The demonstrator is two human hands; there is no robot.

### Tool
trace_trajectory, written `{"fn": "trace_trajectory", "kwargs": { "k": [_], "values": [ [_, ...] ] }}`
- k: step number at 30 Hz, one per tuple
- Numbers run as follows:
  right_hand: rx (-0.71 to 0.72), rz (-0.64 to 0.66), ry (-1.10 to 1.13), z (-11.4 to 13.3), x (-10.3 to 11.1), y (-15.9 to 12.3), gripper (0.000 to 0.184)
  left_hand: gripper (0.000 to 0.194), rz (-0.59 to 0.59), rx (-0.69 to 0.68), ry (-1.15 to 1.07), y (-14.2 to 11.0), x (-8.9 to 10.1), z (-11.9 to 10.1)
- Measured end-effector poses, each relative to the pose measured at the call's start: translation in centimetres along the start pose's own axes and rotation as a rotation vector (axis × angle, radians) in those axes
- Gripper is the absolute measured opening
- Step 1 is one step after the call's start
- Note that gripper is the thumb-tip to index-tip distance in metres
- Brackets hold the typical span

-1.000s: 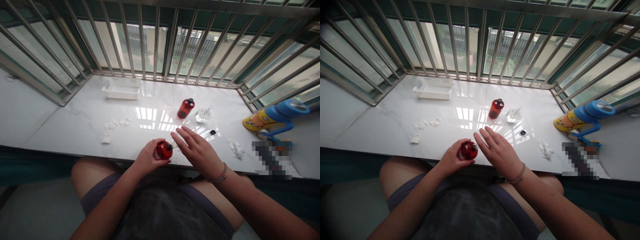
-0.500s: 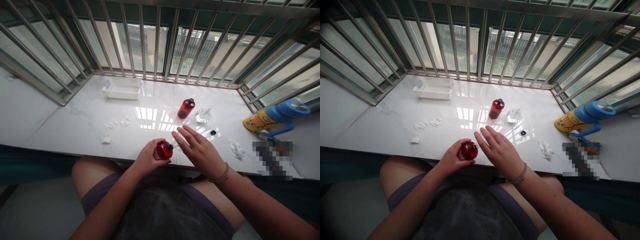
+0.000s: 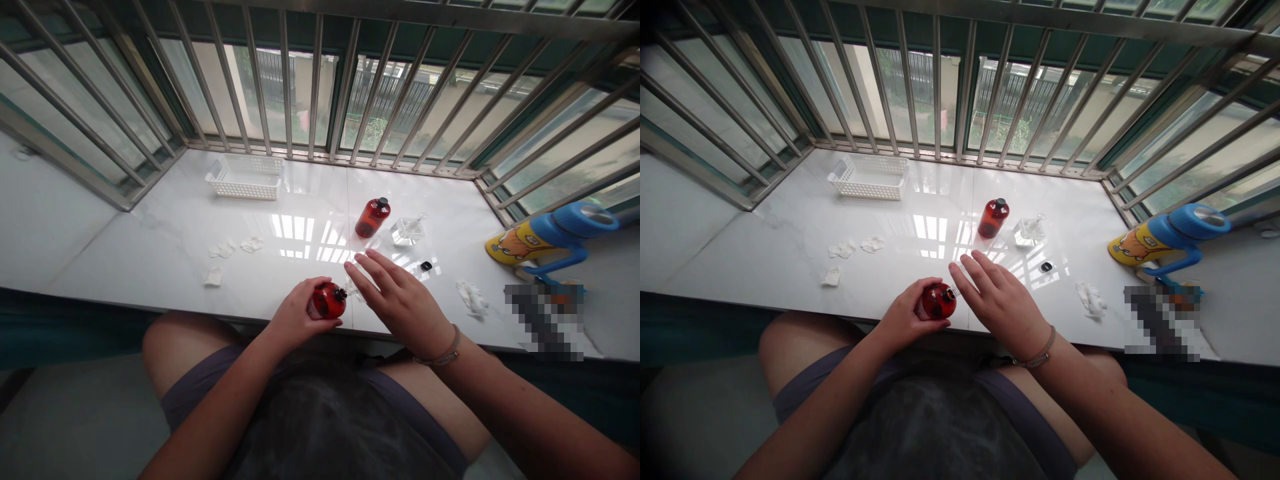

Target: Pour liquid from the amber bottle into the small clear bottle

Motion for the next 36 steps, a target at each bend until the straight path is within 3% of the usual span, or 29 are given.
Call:
{"fn": "trace_trajectory", "kwargs": {
  "k": [11, 18, 30, 36],
  "values": [
    [-0.107, 0.061, 0.161, -0.1, -1.6, -1.0, 0.068, 0.082, 0.002, -0.006, -0.005, 0.0, 0.0, 0.1],
    [-0.15, 0.015, 0.334, -0.3, -1.5, -1.1, 0.087, 0.081, 0.004, 0.008, -0.014, 0.0, 0.0, 0.1],
    [-0.128, -0.03, 0.325, -0.7, -0.7, -1.5, 0.074, 0.081, 0.005, 0.002, -0.008, 0.0, 0.0, 0.1],
    [-0.073, 0.003, 0.263, -0.6, -0.6, -1.5, 0.076, 0.08, 0.003, 0.003, -0.009, 0.0, 0.0, -0.1]
  ]
}}
Point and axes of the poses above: each hand's wrist, its own y-axis towards the middle knuckle, its own x-axis out of the back of the hand, z = x × y, the point moved 9 cm from there along y, towards the middle knuckle, and after that the axes turned 9 degrees about -y, right-handed, at the moved point
